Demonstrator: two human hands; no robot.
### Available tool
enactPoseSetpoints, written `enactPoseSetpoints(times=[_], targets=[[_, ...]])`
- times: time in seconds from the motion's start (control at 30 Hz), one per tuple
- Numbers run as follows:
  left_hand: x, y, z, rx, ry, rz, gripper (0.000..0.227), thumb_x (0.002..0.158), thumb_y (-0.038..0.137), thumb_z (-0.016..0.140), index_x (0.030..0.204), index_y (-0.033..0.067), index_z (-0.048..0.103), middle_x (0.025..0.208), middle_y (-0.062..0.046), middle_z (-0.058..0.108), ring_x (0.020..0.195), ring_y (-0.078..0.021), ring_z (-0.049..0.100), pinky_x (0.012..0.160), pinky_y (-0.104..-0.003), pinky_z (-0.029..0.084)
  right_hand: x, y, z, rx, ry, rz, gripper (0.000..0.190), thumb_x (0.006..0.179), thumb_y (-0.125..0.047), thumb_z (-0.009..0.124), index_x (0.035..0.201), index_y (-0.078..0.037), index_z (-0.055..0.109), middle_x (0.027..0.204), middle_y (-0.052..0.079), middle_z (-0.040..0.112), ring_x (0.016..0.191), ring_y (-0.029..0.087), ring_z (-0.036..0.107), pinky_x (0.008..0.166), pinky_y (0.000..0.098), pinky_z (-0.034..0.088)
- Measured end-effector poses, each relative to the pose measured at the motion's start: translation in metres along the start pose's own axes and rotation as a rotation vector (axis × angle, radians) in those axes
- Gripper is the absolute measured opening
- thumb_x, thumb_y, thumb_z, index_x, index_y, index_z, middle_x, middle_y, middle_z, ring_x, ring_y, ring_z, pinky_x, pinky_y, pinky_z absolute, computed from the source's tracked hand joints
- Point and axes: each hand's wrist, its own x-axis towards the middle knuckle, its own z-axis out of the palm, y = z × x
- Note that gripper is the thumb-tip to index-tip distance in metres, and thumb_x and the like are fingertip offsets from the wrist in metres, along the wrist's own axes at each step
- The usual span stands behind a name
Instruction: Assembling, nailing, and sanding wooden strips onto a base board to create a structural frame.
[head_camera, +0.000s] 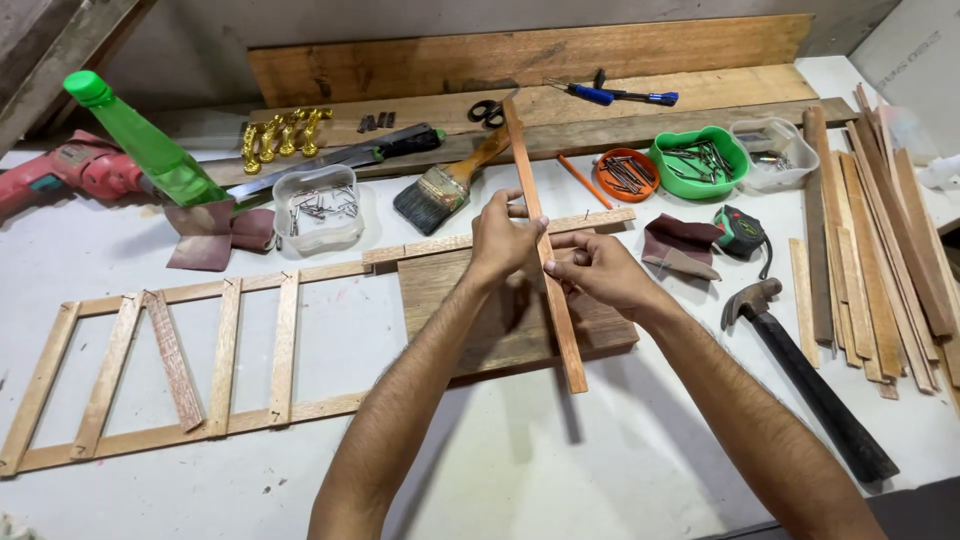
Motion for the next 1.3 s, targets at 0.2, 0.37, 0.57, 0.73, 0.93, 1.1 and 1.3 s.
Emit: enactPoseSetpoints(times=[0.2,0.37,0.57,0.73,0.93,1.1,1.3], targets=[[-0.002,0.002,0.016,0.354,-0.103,0.079,0.053,0.084,0.025,0.085,0.125,-0.0012,0.063,0.101,-0.014,0.076,0.098,-0.0269,0.067,0.099,-0.043,0.05,-0.002,0.011,-0.009,-0.05,0.034,0.041,0.044,0.094,-0.018,0.073,0.136,-0.008,0.066,0.077,0.0,0.067,0.064,0.007,0.065,0.058,0.0232,0.058],[-0.009,0.02,0.013,0.527,-0.273,-0.012,0.047,0.085,0.029,0.083,0.12,0.0021,0.067,0.108,-0.013,0.071,0.107,-0.0273,0.057,0.09,-0.041,0.053,-0.004,-0.001,-0.004,-0.295,0.123,0.165,0.045,0.091,-0.02,0.074,0.134,-0.009,0.066,0.08,0.001,0.075,0.066,0.01,0.074,0.056,0.0258,0.062],[-0.01,0.006,0.02,0.418,-0.25,0.082,0.052,0.08,0.025,0.084,0.123,0.0019,0.067,0.106,-0.012,0.073,0.106,-0.0272,0.058,0.091,-0.042,0.053,0.009,0.018,-0.005,-0.562,0.21,0.024,0.059,0.083,-0.019,0.081,0.137,-0.008,0.061,0.077,0.003,0.072,0.068,0.011,0.072,0.06,0.0275,0.061],[-0.012,0.004,0.028,0.475,-0.296,0.131,0.052,0.081,0.022,0.083,0.126,0.003,0.067,0.111,-0.012,0.071,0.108,-0.0271,0.059,0.096,-0.042,0.053,0.015,0.035,-0.005,-0.597,0.235,-0.117,0.061,0.079,-0.015,0.079,0.137,-0.006,0.062,0.081,0.001,0.071,0.073,0.011,0.07,0.068,0.0263,0.062],[-0.016,0.013,-0.003,0.591,-0.345,0.198,0.074,0.075,0.04,0.086,0.139,0.0132,0.06,0.129,-0.013,0.058,0.118,-0.0318,0.049,0.096,-0.047,0.049,0.008,0.015,0.0,-0.616,0.196,-0.03,0.078,0.075,-0.02,0.083,0.144,-0.002,0.052,0.075,0.003,0.068,0.068,0.012,0.068,0.063,0.0273,0.06],[-0.017,0.007,-0.013,0.694,-0.326,0.272,0.075,0.075,0.057,0.081,0.138,0.021,0.061,0.137,-0.015,0.053,0.122,-0.0353,0.045,0.096,-0.052,0.047,0.018,0.022,-0.002,-0.608,0.096,-0.01,0.078,0.076,-0.019,0.082,0.146,-0.001,0.052,0.073,0.003,0.068,0.066,0.013,0.068,0.06,0.0284,0.06],[-0.005,0.0,-0.011,0.71,-0.341,0.267,0.076,0.077,0.059,0.08,0.14,0.0209,0.06,0.133,-0.017,0.053,0.12,-0.0333,0.046,0.094,-0.051,0.047,0.024,0.017,-0.005,-0.613,0.123,-0.028,0.068,0.075,-0.022,0.085,0.136,-0.002,0.063,0.071,0.002,0.07,0.067,0.012,0.07,0.062,0.0263,0.06]])
